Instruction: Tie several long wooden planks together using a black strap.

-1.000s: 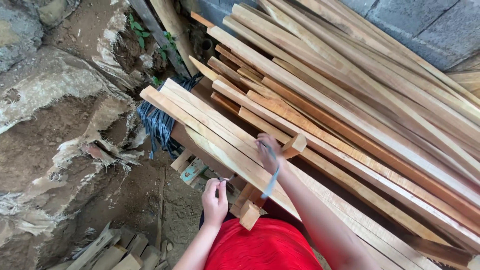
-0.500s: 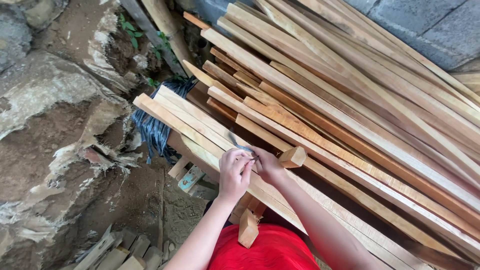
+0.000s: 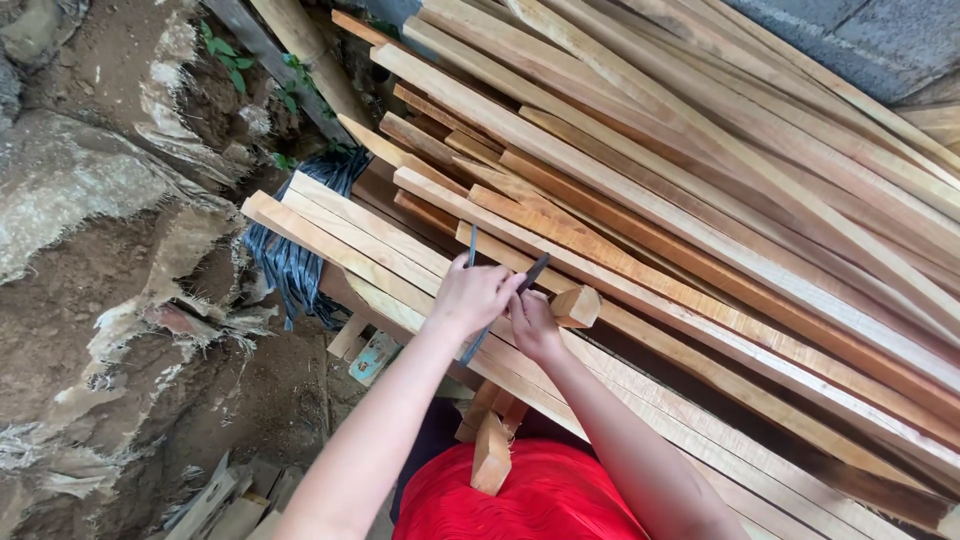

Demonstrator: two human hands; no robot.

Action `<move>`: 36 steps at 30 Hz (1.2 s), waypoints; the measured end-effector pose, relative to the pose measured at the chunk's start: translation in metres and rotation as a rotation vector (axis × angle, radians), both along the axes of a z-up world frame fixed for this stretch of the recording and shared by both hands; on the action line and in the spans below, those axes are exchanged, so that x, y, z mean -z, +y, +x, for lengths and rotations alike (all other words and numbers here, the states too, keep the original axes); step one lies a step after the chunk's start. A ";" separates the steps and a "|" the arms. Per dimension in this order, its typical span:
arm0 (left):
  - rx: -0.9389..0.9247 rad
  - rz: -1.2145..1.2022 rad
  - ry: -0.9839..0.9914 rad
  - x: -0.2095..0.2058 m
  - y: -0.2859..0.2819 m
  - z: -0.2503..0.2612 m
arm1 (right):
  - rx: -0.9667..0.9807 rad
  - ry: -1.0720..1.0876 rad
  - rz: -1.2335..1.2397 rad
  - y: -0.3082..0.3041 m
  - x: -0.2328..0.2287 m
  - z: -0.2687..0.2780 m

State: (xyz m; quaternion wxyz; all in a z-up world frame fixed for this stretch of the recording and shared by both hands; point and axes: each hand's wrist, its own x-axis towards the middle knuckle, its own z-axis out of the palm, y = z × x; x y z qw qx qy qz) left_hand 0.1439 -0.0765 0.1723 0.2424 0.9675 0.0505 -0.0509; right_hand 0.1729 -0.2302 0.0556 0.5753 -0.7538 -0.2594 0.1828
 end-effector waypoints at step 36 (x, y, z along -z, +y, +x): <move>0.031 -0.435 0.410 0.032 0.018 -0.008 | 0.163 -0.168 -0.087 -0.001 -0.005 -0.019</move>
